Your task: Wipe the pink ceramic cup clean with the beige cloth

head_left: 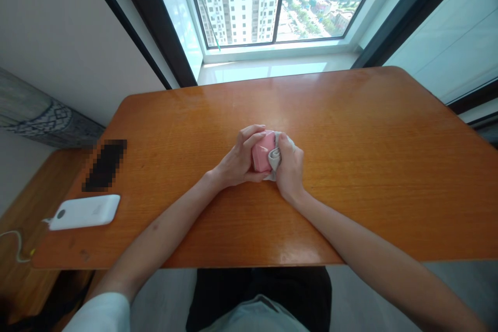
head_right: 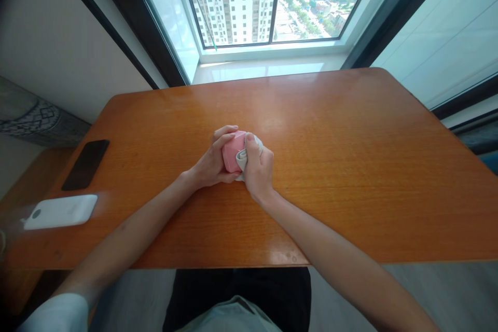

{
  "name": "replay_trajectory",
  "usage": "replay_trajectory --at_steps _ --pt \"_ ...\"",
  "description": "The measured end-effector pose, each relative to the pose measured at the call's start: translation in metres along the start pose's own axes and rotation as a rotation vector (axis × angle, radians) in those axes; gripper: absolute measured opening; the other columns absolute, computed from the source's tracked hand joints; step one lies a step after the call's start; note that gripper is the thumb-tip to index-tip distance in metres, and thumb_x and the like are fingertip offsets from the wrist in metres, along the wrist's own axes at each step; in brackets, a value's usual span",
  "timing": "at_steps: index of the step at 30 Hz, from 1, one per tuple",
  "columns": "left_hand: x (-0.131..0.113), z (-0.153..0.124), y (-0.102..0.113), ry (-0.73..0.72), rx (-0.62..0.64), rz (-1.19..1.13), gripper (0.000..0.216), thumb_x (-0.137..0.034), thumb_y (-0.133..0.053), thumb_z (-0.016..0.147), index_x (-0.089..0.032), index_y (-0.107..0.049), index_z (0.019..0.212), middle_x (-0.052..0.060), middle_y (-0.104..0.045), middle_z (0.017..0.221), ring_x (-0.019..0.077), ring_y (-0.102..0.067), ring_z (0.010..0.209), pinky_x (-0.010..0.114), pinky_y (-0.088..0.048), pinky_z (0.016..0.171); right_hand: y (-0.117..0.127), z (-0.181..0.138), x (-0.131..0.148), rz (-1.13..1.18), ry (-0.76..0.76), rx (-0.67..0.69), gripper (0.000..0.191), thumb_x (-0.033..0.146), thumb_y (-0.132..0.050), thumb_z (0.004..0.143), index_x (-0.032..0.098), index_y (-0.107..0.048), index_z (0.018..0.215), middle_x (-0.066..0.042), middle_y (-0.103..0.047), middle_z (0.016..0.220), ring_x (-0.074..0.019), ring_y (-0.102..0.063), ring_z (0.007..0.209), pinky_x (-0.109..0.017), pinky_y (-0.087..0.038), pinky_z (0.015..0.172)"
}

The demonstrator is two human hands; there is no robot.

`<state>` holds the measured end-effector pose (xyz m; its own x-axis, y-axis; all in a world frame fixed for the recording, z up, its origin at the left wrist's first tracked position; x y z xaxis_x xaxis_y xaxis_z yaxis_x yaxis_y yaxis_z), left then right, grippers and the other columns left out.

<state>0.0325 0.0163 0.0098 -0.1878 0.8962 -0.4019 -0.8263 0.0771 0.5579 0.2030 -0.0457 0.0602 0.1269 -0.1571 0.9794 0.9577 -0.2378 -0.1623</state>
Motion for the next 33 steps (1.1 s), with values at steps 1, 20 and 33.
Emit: replay_trajectory --at_steps 1,20,33 --pt "0.001 -0.001 -0.001 0.011 -0.005 -0.022 0.112 -0.074 -0.084 0.093 -0.041 -0.019 0.179 0.019 -0.041 0.17 0.0425 -0.046 0.161 0.069 -0.05 0.131 0.0 -0.001 0.0 -0.003 0.005 0.007 0.057 0.07 -0.064 0.107 0.024 -0.06 0.073 0.003 -0.054 0.068 -0.0136 -0.045 0.063 -0.028 -0.04 0.057" --pt "-0.02 0.014 -0.012 0.288 -0.218 -0.554 0.073 -0.075 -0.071 0.1 -0.034 -0.049 0.156 0.013 -0.06 0.159 0.0336 -0.065 0.144 0.054 -0.058 0.124 0.009 -0.008 -0.012 -0.073 0.353 0.034 0.065 0.062 -0.06 0.112 0.026 -0.051 0.059 0.003 -0.045 0.053 -0.0139 -0.039 0.048 -0.033 -0.028 0.05" --pt "-0.037 0.036 0.024 1.237 0.055 -1.241 0.068 -0.084 -0.063 0.097 -0.018 -0.081 0.103 0.016 -0.087 0.1 0.0289 -0.082 0.082 0.042 -0.07 0.072 0.022 0.029 0.016 -0.554 1.099 0.683 0.036 0.036 -0.069 0.095 0.029 -0.057 0.062 0.002 -0.058 0.056 -0.0152 -0.041 0.051 -0.037 -0.033 0.053"
Point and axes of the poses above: each hand's wrist, its own z-axis towards the middle knuckle, its own y-axis out of the back of the hand, x = y × z, the point moved 1 cm from there along z, towards the middle knuckle
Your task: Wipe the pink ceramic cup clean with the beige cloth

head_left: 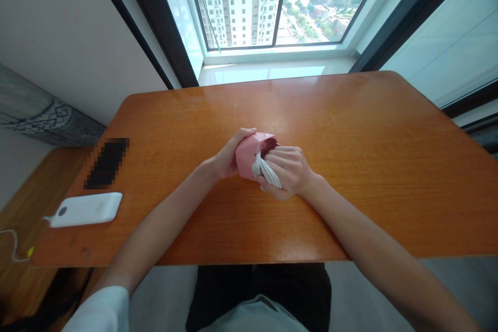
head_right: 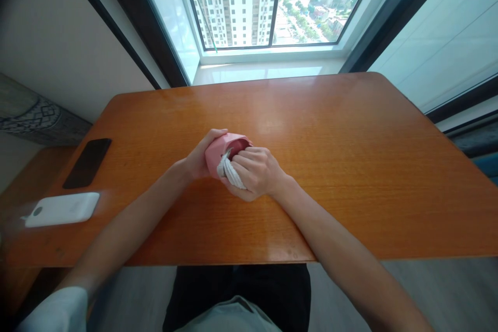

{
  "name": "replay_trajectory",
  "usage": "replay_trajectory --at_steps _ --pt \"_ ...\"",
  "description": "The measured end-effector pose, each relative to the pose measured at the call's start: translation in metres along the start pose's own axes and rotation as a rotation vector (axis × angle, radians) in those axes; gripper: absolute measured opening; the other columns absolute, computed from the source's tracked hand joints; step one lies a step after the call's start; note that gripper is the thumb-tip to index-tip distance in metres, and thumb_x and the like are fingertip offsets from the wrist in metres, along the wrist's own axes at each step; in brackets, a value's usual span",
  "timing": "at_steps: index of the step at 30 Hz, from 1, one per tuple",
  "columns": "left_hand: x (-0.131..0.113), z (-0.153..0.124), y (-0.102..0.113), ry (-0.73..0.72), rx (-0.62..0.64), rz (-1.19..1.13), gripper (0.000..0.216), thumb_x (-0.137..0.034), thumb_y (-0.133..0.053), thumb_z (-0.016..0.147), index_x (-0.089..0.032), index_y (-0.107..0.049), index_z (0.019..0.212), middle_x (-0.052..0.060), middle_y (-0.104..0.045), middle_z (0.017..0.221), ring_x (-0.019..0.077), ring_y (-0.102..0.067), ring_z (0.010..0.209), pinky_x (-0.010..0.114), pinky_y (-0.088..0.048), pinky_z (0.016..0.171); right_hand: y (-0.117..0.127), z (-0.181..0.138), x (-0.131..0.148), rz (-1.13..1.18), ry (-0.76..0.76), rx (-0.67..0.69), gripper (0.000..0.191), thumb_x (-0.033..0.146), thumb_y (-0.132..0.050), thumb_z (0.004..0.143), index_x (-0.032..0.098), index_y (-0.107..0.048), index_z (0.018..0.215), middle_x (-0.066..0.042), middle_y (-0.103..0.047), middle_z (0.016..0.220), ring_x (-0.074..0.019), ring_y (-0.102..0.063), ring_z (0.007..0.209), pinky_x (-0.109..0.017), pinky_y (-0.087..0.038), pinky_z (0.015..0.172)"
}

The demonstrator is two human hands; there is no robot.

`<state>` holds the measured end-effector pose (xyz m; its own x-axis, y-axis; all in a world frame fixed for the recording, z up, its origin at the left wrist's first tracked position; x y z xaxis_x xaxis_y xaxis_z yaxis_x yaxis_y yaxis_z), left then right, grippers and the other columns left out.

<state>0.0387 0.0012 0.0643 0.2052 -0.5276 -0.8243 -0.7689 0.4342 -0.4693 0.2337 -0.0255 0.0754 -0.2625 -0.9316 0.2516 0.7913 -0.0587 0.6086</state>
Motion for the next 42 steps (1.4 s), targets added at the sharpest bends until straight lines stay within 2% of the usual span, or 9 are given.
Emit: replay_trajectory --at_steps 2,6,9,11,14,21,27,33,42 --pt "0.001 0.002 0.006 0.034 0.007 -0.029 0.073 -0.088 -0.06 0.097 -0.019 -0.081 0.105 0.017 -0.087 0.101 0.0311 -0.082 0.08 0.046 -0.07 0.067 0.011 -0.005 -0.009 -0.037 -0.065 -0.038 0.043 0.043 -0.07 0.096 0.029 -0.054 0.058 0.002 -0.055 0.054 -0.0147 -0.037 0.05 -0.038 -0.032 0.053" --pt "0.002 0.005 0.008 -0.116 -0.033 -0.079 0.076 -0.086 -0.056 0.1 -0.019 -0.079 0.127 0.021 -0.086 0.117 0.0404 -0.085 0.101 0.062 -0.074 0.079 0.027 -0.021 -0.028 -0.135 -0.389 -0.461 0.056 0.052 -0.056 0.112 0.029 -0.059 0.061 -0.001 -0.057 0.055 -0.0156 -0.043 0.052 -0.039 -0.04 0.059" --pt "0.002 0.009 0.008 -0.308 -0.197 -0.19 0.058 -0.067 -0.054 0.109 -0.018 -0.078 0.128 0.018 -0.085 0.128 0.0363 -0.083 0.124 0.06 -0.07 0.107 0.02 -0.021 -0.037 -0.006 -0.581 -0.286 0.048 0.07 -0.065 0.106 0.026 -0.083 0.112 -0.009 -0.084 0.102 -0.0248 -0.076 0.087 -0.043 -0.062 0.084" --pt "0.004 0.013 0.01 -0.399 -0.296 -0.273 0.05 -0.057 -0.051 0.114 -0.017 -0.079 0.126 0.014 -0.085 0.134 0.032 -0.079 0.136 0.051 -0.064 0.122 0.009 -0.016 -0.038 0.067 -0.632 -0.146 0.084 0.084 -0.079 0.089 0.027 -0.072 0.15 -0.014 -0.08 0.143 -0.0354 -0.078 0.125 -0.054 -0.065 0.108" --pt "0.006 0.02 0.016 -0.46 -0.358 -0.261 0.053 -0.057 -0.044 0.118 -0.018 -0.079 0.129 0.011 -0.084 0.139 0.0302 -0.074 0.144 0.047 -0.056 0.131 -0.004 -0.01 -0.035 0.112 -0.73 -0.103 0.123 0.087 -0.094 0.069 0.028 -0.054 0.17 -0.016 -0.064 0.169 -0.0439 -0.066 0.153 -0.065 -0.057 0.126" --pt "0.011 0.032 0.044 -0.687 -0.533 0.428 0.064 -0.068 -0.047 0.114 -0.018 -0.085 0.123 0.011 -0.088 0.133 0.0296 -0.08 0.134 0.042 -0.058 0.124 -0.004 -0.013 -0.028 0.227 -0.858 -0.047 0.112 0.069 -0.102 0.07 0.031 -0.058 0.165 -0.009 -0.076 0.158 -0.041 -0.076 0.142 -0.063 -0.062 0.126" --pt "0.008 0.029 0.066 -0.604 -0.659 0.834 0.067 -0.061 -0.035 0.12 -0.019 -0.088 0.122 0.01 -0.089 0.129 0.0287 -0.083 0.126 0.042 -0.061 0.118 0.001 -0.007 -0.031 0.206 -0.992 0.074 0.107 0.063 -0.101 0.074 0.028 -0.058 0.165 -0.01 -0.086 0.135 -0.0411 -0.085 0.118 -0.063 -0.074 0.1" --pt "-0.001 0.03 0.078 -0.574 -0.558 1.044 0.054 -0.043 -0.04 0.119 -0.016 -0.083 0.138 0.011 -0.081 0.151 0.0283 -0.069 0.153 0.045 -0.045 0.139 -0.001 -0.003 -0.031 0.127 -1.027 0.172 0.104 0.063 -0.101 0.075 0.029 -0.059 0.164 -0.011 -0.084 0.135 -0.0388 -0.087 0.106 -0.057 -0.076 0.087" --pt "0.001 0.028 0.077 -0.583 -0.643 1.055 0.04 -0.037 -0.048 0.116 -0.019 -0.083 0.121 0.011 -0.087 0.133 0.028 -0.08 0.127 0.042 -0.06 0.119 0.016 -0.001 -0.031 0.255 -1.093 0.208 0.125 0.055 -0.099 0.074 0.023 -0.04 0.179 -0.014 -0.078 0.147 -0.041 -0.076 0.134 -0.064 -0.058 0.126"
Point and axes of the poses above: each hand's wrist, its own z-axis towards the middle knuckle, its own y-axis out of the back of the hand, x = y × z, the point moved 1 cm from there along z, towards the middle knuckle
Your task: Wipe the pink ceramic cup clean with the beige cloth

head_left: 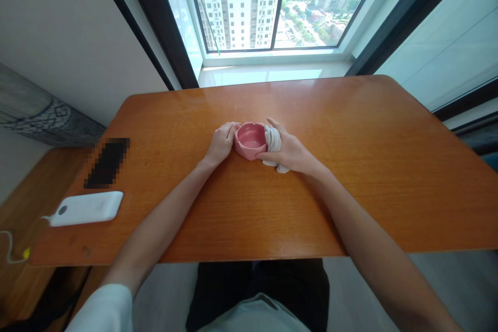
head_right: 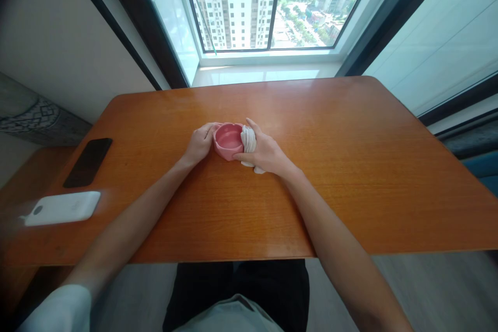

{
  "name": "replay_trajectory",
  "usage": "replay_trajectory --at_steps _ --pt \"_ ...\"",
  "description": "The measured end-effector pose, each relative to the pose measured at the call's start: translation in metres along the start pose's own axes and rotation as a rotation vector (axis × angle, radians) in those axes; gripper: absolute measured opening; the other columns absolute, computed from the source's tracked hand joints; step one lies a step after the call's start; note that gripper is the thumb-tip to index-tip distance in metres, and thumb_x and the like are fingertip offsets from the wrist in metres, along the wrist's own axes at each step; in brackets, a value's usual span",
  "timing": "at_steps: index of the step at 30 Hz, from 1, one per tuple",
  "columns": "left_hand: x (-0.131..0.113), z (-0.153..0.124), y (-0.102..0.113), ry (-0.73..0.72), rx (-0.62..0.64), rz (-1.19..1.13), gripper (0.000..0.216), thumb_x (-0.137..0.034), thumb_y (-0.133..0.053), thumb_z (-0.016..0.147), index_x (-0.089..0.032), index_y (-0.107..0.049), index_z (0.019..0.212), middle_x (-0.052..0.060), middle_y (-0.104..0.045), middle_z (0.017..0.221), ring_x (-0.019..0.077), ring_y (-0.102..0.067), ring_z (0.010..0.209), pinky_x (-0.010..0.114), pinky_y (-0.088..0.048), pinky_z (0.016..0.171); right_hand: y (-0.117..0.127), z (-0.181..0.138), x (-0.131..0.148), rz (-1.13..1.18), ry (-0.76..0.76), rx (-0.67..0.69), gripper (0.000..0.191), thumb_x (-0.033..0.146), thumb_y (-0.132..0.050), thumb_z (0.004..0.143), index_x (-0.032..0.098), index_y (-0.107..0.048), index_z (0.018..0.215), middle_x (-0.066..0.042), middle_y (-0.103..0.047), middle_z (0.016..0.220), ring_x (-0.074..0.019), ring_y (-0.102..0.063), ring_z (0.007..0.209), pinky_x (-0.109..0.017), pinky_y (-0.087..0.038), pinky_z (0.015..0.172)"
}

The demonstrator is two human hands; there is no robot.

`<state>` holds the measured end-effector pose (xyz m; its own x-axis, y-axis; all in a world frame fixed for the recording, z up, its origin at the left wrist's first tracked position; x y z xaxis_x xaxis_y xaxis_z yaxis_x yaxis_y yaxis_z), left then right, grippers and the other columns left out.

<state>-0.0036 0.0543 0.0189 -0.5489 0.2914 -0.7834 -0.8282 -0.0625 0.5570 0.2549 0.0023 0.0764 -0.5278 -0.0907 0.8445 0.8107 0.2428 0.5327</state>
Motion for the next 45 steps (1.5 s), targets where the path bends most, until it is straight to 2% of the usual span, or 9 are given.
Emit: replay_trajectory --at_steps 3,8,13,15,19,22,29,34,45 --pt "-0.004 -0.004 0.003 -0.012 -0.01 -0.004 0.032 -0.031 -0.051 0.113 -0.021 -0.081 0.119 0.009 -0.088 0.126 0.0265 -0.081 0.12 0.04 -0.063 0.113 0.027 -0.009 -0.011 0.251 -0.076 -0.077 0.104 0.043 -0.094 0.074 0.022 -0.054 0.167 -0.011 -0.076 0.147 -0.0335 -0.074 0.132 -0.052 -0.06 0.123" --pt "-0.007 -0.014 0.004 -0.027 0.0 -0.05 0.035 -0.02 -0.048 0.109 -0.02 -0.076 0.13 0.01 -0.086 0.133 0.0249 -0.08 0.127 0.042 -0.061 0.12 0.058 -0.045 -0.031 0.674 -0.275 -0.368 0.035 0.033 -0.079 0.066 0.027 -0.069 0.099 0.001 -0.07 0.089 -0.0214 -0.069 0.083 -0.034 -0.063 0.071" --pt "-0.01 -0.035 0.01 -0.024 -0.015 -0.075 0.036 -0.026 -0.054 0.109 -0.019 -0.071 0.14 0.015 -0.08 0.147 0.028 -0.076 0.14 0.047 -0.057 0.128 0.042 -0.097 -0.007 0.207 0.17 -0.854 0.058 0.029 -0.071 0.088 0.036 -0.067 0.146 -0.002 -0.076 0.134 -0.0303 -0.074 0.122 -0.052 -0.063 0.114" --pt "-0.011 -0.045 0.015 -0.031 -0.007 -0.053 0.037 -0.029 -0.055 0.108 -0.02 -0.071 0.141 0.014 -0.079 0.148 0.028 -0.074 0.141 0.048 -0.057 0.129 0.021 -0.106 0.007 -0.12 0.452 -0.664 0.084 0.026 -0.07 0.093 0.045 -0.048 0.172 -0.003 -0.064 0.169 -0.0387 -0.064 0.153 -0.063 -0.052 0.133" --pt "-0.009 -0.065 0.03 0.009 -0.023 -0.043 0.042 -0.034 -0.055 0.106 -0.018 -0.07 0.142 0.015 -0.077 0.15 0.0288 -0.073 0.144 0.049 -0.054 0.132 -0.026 -0.104 0.012 -0.52 0.769 0.23 0.091 0.045 -0.074 0.101 0.042 -0.034 0.184 -0.005 -0.053 0.183 -0.0426 -0.043 0.175 -0.077 -0.019 0.148" --pt "-0.002 -0.082 0.047 0.05 -0.033 0.0 0.046 -0.039 -0.055 0.106 -0.019 -0.07 0.144 0.015 -0.077 0.15 0.0296 -0.074 0.141 0.05 -0.056 0.13 -0.031 -0.104 0.004 -0.61 0.707 0.398 0.087 0.071 -0.064 0.107 0.032 -0.042 0.182 -0.01 -0.04 0.189 -0.0404 -0.028 0.181 -0.075 -0.011 0.149" --pt "0.021 -0.077 0.073 -0.056 0.078 0.364 0.051 -0.039 -0.046 0.11 -0.015 -0.068 0.15 0.017 -0.065 0.167 0.0324 -0.057 0.163 0.052 -0.039 0.145 0.061 -0.055 -0.024 -0.7 0.241 -0.178 0.069 0.05 -0.038 0.119 0.019 -0.044 0.18 -0.014 -0.036 0.192 -0.0379 -0.024 0.183 -0.069 -0.018 0.148" --pt "0.037 -0.033 0.067 0.078 0.163 0.608 0.074 -0.051 -0.041 0.116 -0.009 -0.043 0.178 0.019 -0.03 0.192 0.0409 -0.019 0.184 0.065 -0.013 0.151 0.091 0.014 -0.066 -0.852 -0.252 -0.288 0.082 0.058 -0.019 0.118 0.013 -0.024 0.187 -0.018 -0.017 0.197 -0.042 -0.011 0.185 -0.079 -0.018 0.143" --pt "0.036 -0.034 0.065 0.122 0.209 0.62 0.074 -0.056 -0.041 0.118 -0.018 -0.04 0.181 0.015 -0.027 0.194 0.0359 -0.02 0.184 0.062 -0.012 0.151 0.081 0.025 -0.102 -0.757 -0.322 -0.204 0.091 0.073 -0.014 0.113 0.022 -0.025 0.187 -0.012 -0.013 0.198 -0.0432 -0.01 0.185 -0.088 -0.001 0.14"
Point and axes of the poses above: each hand's wrist, its own z-axis towards the middle knuckle, its own y-axis out of the back of the hand, x = y × z, the point moved 1 cm from there along z, towards the middle knuckle
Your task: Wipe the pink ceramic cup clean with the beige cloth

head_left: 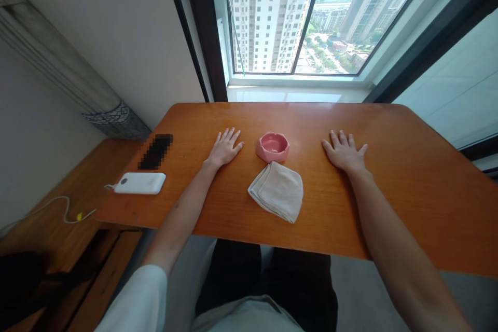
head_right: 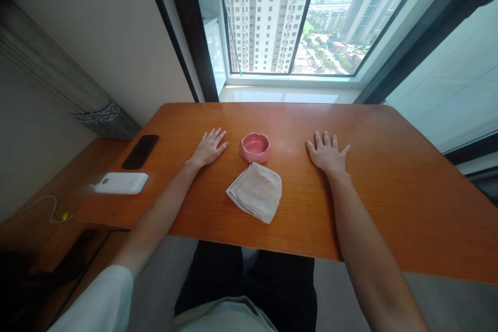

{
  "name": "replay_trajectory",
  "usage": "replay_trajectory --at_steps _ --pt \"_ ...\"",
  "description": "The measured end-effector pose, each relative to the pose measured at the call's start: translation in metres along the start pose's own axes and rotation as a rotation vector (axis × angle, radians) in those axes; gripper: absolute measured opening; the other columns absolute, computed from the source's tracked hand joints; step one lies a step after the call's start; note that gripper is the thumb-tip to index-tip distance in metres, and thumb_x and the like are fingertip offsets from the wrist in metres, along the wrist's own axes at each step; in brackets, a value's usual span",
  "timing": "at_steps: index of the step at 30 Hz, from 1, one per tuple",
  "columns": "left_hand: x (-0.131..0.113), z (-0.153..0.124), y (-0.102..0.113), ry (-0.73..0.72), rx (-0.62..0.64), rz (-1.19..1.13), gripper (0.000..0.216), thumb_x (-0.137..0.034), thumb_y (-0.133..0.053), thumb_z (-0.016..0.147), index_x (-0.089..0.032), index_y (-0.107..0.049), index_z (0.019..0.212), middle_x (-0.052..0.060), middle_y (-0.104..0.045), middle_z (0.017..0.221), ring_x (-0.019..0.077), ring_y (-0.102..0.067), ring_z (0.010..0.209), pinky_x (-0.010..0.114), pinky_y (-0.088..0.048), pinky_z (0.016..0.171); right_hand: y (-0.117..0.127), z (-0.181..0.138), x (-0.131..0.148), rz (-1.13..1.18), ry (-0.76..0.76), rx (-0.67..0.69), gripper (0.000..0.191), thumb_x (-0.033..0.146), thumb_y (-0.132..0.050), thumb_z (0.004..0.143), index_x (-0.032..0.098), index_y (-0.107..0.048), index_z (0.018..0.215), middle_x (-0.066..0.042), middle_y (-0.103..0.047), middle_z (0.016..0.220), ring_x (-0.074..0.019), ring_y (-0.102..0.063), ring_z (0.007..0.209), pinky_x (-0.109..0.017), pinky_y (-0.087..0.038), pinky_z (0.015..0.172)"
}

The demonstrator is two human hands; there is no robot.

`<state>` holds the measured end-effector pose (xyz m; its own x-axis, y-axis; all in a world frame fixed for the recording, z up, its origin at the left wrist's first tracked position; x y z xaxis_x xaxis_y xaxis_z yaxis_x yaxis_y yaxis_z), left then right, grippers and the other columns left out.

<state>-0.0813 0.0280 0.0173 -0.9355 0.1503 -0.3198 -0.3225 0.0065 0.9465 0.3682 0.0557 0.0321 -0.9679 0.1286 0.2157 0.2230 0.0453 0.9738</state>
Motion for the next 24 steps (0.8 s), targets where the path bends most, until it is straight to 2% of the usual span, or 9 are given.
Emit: replay_trajectory --at_steps 4,7,10,12,14,16,20,24 --pt "-0.002 0.0 0.001 0.007 -0.009 0.006 0.074 -0.058 -0.041 0.118 -0.019 -0.042 0.18 0.014 -0.028 0.194 0.0352 -0.022 0.184 0.061 -0.013 0.151 -0.003 0.003 0.001 -0.013 -0.006 0.001 0.092 0.074 -0.012 0.112 0.023 -0.023 0.188 -0.01 -0.011 0.199 -0.0428 -0.009 0.185 -0.088 -0.002 0.14" --pt "-0.003 0.0 0.002 0.014 -0.004 0.008 0.074 -0.058 -0.041 0.117 -0.017 -0.043 0.18 0.015 -0.029 0.193 0.0365 -0.023 0.183 0.061 -0.013 0.151 -0.003 0.004 0.001 -0.021 0.0 -0.017 0.092 0.074 -0.011 0.112 0.022 -0.027 0.186 -0.014 -0.017 0.198 -0.0444 -0.013 0.183 -0.091 -0.006 0.138" --pt "-0.004 0.0 0.002 0.014 0.001 0.015 0.075 -0.057 -0.041 0.117 -0.017 -0.042 0.18 0.015 -0.03 0.193 0.0366 -0.023 0.183 0.061 -0.013 0.151 0.002 0.005 0.0 -0.058 0.041 -0.074 0.089 0.074 -0.017 0.111 0.022 -0.039 0.181 -0.02 -0.032 0.193 -0.0506 -0.029 0.175 -0.095 -0.021 0.132" --pt "-0.003 0.001 0.002 0.017 -0.002 0.023 0.074 -0.056 -0.041 0.117 -0.017 -0.042 0.18 0.015 -0.029 0.193 0.0366 -0.023 0.183 0.062 -0.013 0.151 0.006 0.005 0.0 -0.094 0.077 -0.114 0.086 0.075 -0.022 0.11 0.022 -0.05 0.173 -0.023 -0.044 0.185 -0.0538 -0.042 0.164 -0.093 -0.032 0.126" --pt "-0.002 0.001 0.0 0.019 -0.002 0.027 0.074 -0.055 -0.041 0.117 -0.017 -0.042 0.18 0.014 -0.029 0.194 0.0369 -0.023 0.183 0.062 -0.013 0.151 0.009 0.005 -0.001 -0.103 0.093 -0.131 0.084 0.076 -0.024 0.11 0.023 -0.056 0.168 -0.023 -0.05 0.18 -0.053 -0.046 0.159 -0.088 -0.036 0.126" --pt "0.001 0.001 -0.001 0.013 0.005 0.029 0.074 -0.056 -0.039 0.117 -0.018 -0.041 0.181 0.013 -0.028 0.194 0.0365 -0.022 0.184 0.061 -0.012 0.151 0.009 0.003 -0.002 -0.087 0.091 -0.121 0.085 0.076 -0.022 0.111 0.024 -0.052 0.171 -0.022 -0.047 0.183 -0.0506 -0.041 0.165 -0.087 -0.031 0.13" --pt "0.003 -0.003 -0.001 -0.01 0.019 0.046 0.076 -0.058 -0.037 0.118 -0.018 -0.037 0.183 0.013 -0.023 0.195 0.0353 -0.018 0.185 0.06 -0.01 0.152 0.004 -0.001 -0.006 -0.073 0.082 -0.061 0.091 0.077 -0.018 0.112 0.025 -0.033 0.184 -0.017 -0.025 0.195 -0.048 -0.02 0.18 -0.093 -0.011 0.136" --pt "0.002 -0.008 0.002 -0.01 0.04 0.049 0.078 -0.062 -0.037 0.118 -0.02 -0.034 0.184 0.011 -0.021 0.196 0.0339 -0.015 0.185 0.06 -0.009 0.152 -0.001 -0.006 -0.012 -0.094 0.102 -0.038 0.095 0.078 -0.016 0.112 0.02 -0.028 0.186 -0.017 -0.02 0.197 -0.0475 -0.015 0.183 -0.089 -0.01 0.139"
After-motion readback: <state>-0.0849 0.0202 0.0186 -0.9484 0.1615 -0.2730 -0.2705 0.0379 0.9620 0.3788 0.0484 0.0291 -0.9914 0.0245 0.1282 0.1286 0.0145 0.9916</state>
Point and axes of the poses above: each hand's wrist, its own z-axis towards the middle knuckle, its own y-axis out of the back of the hand, x = y × z, the point moved 1 cm from there along z, towards the middle knuckle
